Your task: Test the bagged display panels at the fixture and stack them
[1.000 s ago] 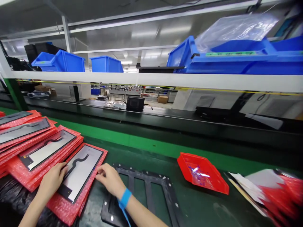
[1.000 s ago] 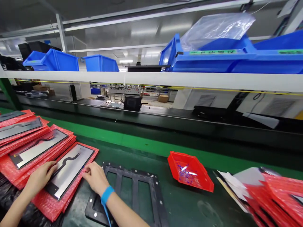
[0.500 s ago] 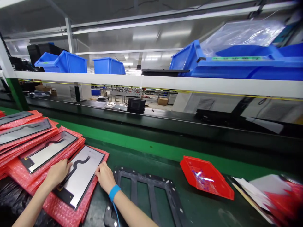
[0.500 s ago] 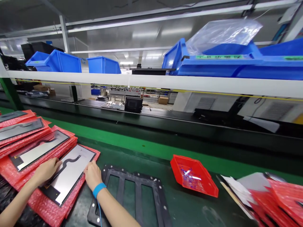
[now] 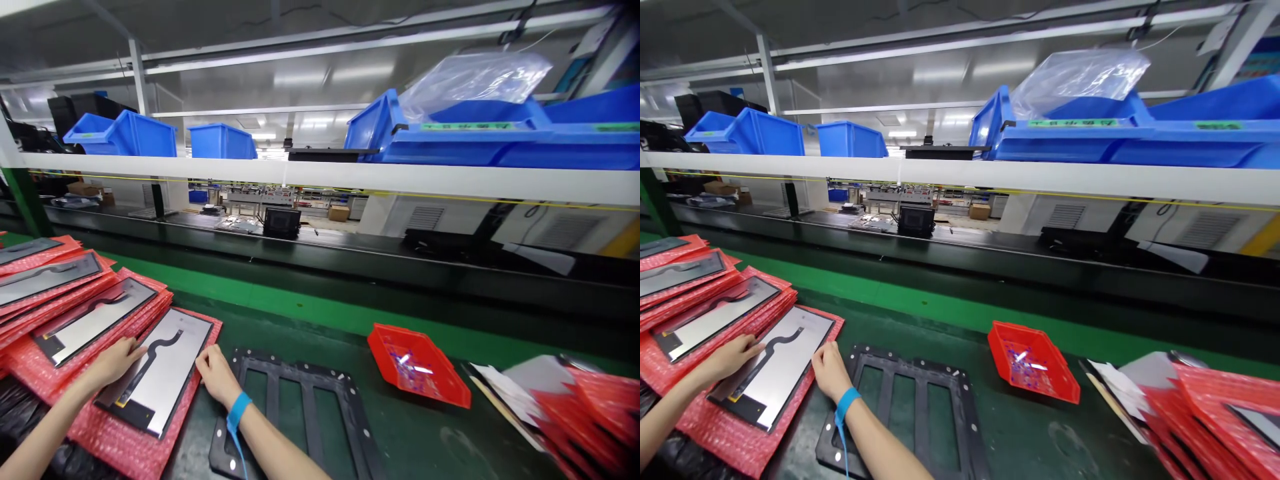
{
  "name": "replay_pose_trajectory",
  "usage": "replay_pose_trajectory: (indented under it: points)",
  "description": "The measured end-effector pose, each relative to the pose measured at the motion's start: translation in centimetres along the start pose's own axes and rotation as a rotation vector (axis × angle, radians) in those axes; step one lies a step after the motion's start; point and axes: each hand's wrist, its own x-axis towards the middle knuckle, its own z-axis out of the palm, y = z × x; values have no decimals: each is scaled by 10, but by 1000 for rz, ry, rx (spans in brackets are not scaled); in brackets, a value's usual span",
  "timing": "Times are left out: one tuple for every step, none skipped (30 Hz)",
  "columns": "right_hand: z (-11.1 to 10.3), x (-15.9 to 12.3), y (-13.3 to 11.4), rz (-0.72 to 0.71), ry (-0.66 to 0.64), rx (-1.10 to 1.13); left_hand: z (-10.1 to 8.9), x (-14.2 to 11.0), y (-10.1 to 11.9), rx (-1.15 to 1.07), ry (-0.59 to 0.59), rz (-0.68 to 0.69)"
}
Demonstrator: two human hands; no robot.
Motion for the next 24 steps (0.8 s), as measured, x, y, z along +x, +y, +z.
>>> replay_pose_trajectory:
  points:
    - [1,-2,1,54,19,113,1,1,-1,0,2,1]
    - [2,-5,1,105,41,212,2,2,-2,-10,-1,0]
    - [4,-7,2,149,66,295,2,3,-2,-29,-8,-6]
    - [6,-9,3,179,97,361,2,3,-2,-65,-22,-7]
    - [7,-11,4,193,135,411,0,3,0,-120,-39,-7]
    - [9,-13,5,202,167,443,-2,3,2,-194,-60,-3]
    - [10,-15,5,212,187,461,-6,2,5,-277,-81,6]
    - [11,-16,5,225,191,469,-10,0,9,-353,-99,20]
    - [10,-19,4,237,181,477,-14,-1,14,-406,-111,41]
    - [8,-21,2,247,164,489,-19,-3,19,-440,-114,75]
    - [4,-25,-1,255,142,508,-24,-4,26,-451,-102,120]
    - [-2,-30,-4,255,127,539,-29,-6,35,-443,-78,179]
    - [-11,-35,-8,242,128,576,-33,-9,45,-416,-36,239]
    - [-22,-42,-12,217,143,609,-38,-12,58,-379,13,293]
    - [-37,-50,-15,182,174,634,-42,-17,73,-339,64,341]
    - [-54,-59,-19,137,211,650,-47,-23,90,-291,120,376]
    - [-73,-69,-22,88,260,654,-51,-30,109,-268,147,401]
    - [-94,-80,-25,45,318,646,-56,-37,129,-300,170,433]
    - [-116,-92,-28,11,367,624,-61,-46,149,-369,160,455]
    - [-139,-104,-30,0,427,595,-66,-54,170,-492,125,466]
    - [-161,-116,-33,-3,483,564,-70,-61,189,-640,58,458]
    - [-182,-128,-36,-3,536,538,-72,-68,206,-817,-40,416]
    - [-201,-140,-40,-9,594,512,-71,-74,221,-980,-140,381]
    - [-219,-152,-44,-23,635,496,-68,-78,233,-1098,-194,367]
